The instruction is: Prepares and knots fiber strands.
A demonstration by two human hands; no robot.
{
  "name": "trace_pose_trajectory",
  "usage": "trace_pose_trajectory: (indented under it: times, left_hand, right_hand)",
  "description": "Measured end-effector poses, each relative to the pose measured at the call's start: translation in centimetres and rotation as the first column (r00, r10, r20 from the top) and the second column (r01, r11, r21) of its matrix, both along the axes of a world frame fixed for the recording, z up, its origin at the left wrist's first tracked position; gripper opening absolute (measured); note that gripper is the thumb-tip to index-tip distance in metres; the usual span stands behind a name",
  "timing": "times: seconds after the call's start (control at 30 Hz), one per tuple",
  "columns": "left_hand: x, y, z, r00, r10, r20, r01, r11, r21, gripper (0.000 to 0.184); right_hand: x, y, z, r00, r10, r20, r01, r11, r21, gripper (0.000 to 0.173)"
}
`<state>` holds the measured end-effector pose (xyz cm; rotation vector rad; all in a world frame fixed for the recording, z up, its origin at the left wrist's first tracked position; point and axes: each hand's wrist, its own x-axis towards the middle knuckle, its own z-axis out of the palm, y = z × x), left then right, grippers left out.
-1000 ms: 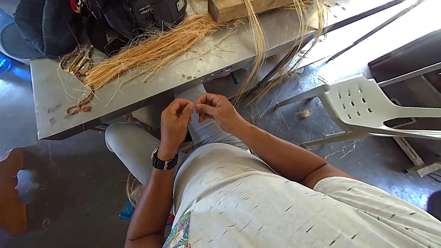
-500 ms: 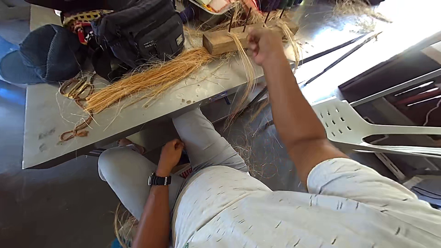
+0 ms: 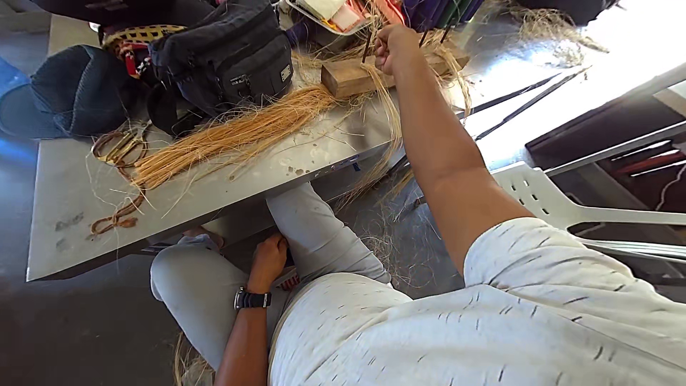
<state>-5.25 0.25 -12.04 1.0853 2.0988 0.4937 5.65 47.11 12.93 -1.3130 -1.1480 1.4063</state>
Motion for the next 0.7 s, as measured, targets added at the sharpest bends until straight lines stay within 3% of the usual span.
trace_pose_trajectory:
  times: [0.33, 0.47, 0.6, 0.7]
  left_hand:
    - [0.0, 0.2, -0.3, 1.000, -0.028, 0.002, 0.028, 1.000, -0.004, 0.040]
    - [-0.1, 0.3, -0.2, 0.999, -0.040, -0.006, 0.040, 0.999, -0.021, 0.040]
    - [0.0, 0.3, -0.2, 0.999, -0.046, -0.006, 0.046, 0.999, -0.023, 0.040]
    - [0.0, 0.2, -0.3, 0.999, -0.042, -0.011, 0.042, 0.999, -0.020, 0.041]
  right_hand:
    - [-0.4, 0.8, -0.7, 0.996, -0.010, 0.084, 0.010, 1.000, 0.002, 0.004]
    - [-0.2, 0.7, -1.1, 0.964, -0.015, 0.264, 0.002, 0.999, 0.051, 0.008]
    - [0.3, -0.1, -1.4, 0.887, 0.009, 0.463, -0.061, 0.993, 0.099, 0.033]
    - [0.4, -0.3, -1.7, 0.838, 0.006, 0.545, -0.078, 0.991, 0.109, 0.029]
